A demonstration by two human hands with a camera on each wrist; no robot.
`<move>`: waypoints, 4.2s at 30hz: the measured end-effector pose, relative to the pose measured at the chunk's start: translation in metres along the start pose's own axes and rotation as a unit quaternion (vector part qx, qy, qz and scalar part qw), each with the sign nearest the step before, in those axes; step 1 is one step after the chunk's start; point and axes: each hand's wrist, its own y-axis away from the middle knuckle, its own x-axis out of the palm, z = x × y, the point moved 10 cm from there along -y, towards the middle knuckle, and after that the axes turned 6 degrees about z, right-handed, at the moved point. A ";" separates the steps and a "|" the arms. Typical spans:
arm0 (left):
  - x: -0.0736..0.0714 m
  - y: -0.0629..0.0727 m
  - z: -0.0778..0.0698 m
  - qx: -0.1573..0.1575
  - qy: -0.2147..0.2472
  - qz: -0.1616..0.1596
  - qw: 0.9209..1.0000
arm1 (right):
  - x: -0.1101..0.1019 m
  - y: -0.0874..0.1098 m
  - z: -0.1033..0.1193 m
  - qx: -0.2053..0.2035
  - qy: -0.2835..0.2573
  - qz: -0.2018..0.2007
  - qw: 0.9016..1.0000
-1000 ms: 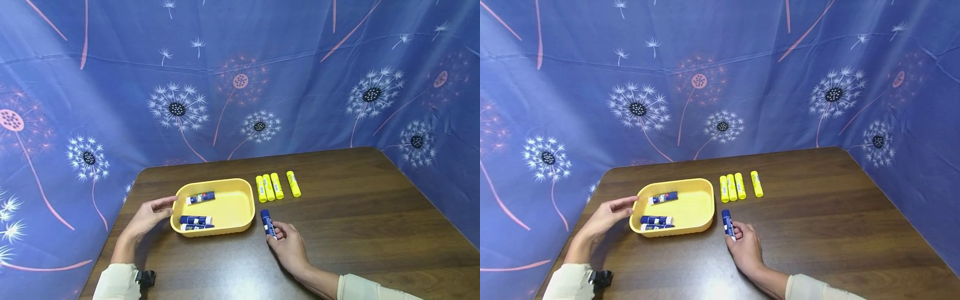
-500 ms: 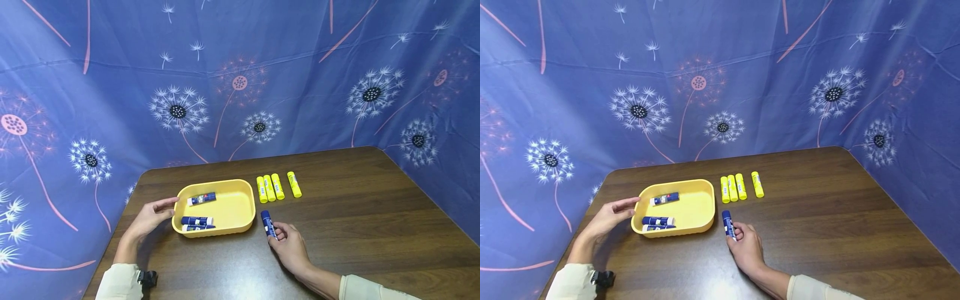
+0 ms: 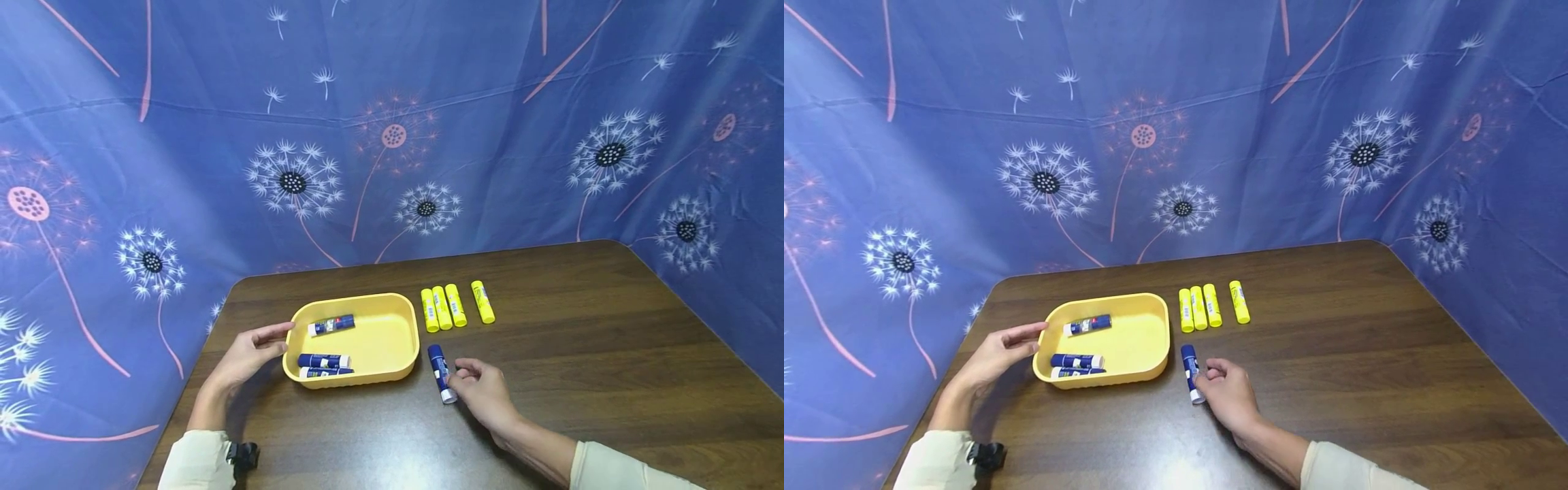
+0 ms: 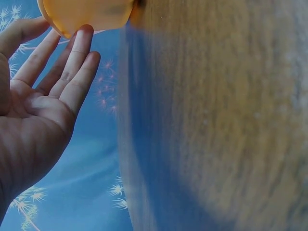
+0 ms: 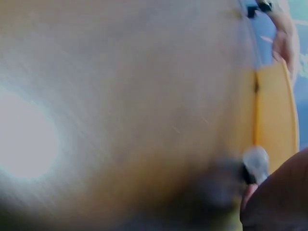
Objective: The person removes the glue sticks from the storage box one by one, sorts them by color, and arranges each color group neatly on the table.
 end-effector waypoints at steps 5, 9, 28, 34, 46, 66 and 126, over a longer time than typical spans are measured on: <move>-0.003 0.003 -0.001 0.000 0.000 -0.002 1.000 | -0.005 -0.020 0.033 -0.009 -0.016 0.072 0.997; -0.002 0.003 0.001 -0.004 0.000 -0.001 1.000 | 0.003 -0.037 0.071 -0.044 -0.007 0.160 0.986; 0.001 0.000 0.001 -0.005 0.002 0.002 1.000 | 0.112 -0.055 0.151 -0.106 0.103 0.448 0.882; 0.000 -0.001 0.002 -0.009 0.010 -0.004 1.000 | 0.140 -0.060 0.155 -0.114 0.129 0.475 0.863; 0.001 -0.002 0.004 -0.010 0.008 -0.006 1.000 | 0.178 -0.072 0.148 -0.119 0.143 0.486 0.854; 0.001 0.000 0.003 -0.002 -0.007 -0.004 1.000 | 0.224 -0.085 0.117 -0.095 0.193 0.466 0.858; 0.001 0.000 0.004 -0.003 0.010 -0.005 1.000 | 0.174 -0.102 0.136 -0.058 0.079 0.339 0.936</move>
